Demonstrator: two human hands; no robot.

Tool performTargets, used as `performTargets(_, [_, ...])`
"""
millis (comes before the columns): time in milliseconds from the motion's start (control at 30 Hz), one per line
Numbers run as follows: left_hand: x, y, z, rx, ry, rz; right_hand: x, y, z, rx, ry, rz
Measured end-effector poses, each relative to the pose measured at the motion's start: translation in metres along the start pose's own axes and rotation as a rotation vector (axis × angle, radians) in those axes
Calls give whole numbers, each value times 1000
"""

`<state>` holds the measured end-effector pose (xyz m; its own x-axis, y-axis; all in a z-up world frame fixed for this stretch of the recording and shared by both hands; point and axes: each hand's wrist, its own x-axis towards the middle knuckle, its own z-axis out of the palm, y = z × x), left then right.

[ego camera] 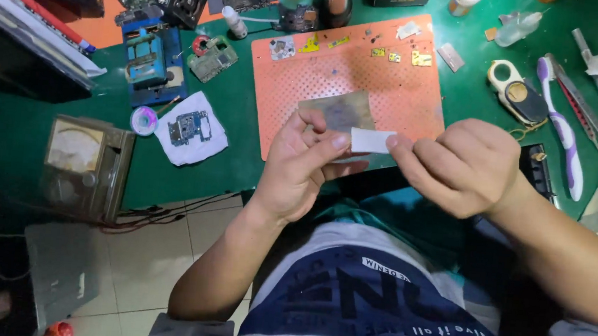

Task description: The person cleans a small circuit board with a white cloth, then wipes a square metal stencil on a work mat. They retrieve a small adhesive strip from a drawer, apply it to the stencil, and use a toothbrush to scrub the stencil surface. Finally, they wipe the stencil again with a cloth and place it on the mat.

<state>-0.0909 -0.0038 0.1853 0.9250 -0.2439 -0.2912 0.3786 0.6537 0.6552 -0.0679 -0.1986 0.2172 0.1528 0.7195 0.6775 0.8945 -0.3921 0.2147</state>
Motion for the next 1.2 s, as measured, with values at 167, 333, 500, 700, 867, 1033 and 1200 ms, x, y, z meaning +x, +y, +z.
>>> performTargets(167, [0,7,0,41,-17,94,0,2,10,-100,40,-51])
performTargets(333, [26,-3,-10,312,-7,235,12,4,20,-146,258,-8])
performTargets(500, [37,28,9,497,-92,327,6,16,24,107,178,340])
performTargets(700, [59,43,14,549,-314,326,11,17,27,933,165,1205])
performTargets(867, [76,23,4,505,-290,256,5,14,36,1095,217,1467])
performTargets(1033, [74,16,1,468,-132,350,5,6,47,857,350,1442])
performTargets(1200, [54,7,13,420,-51,390,15,-10,54,685,363,1400])
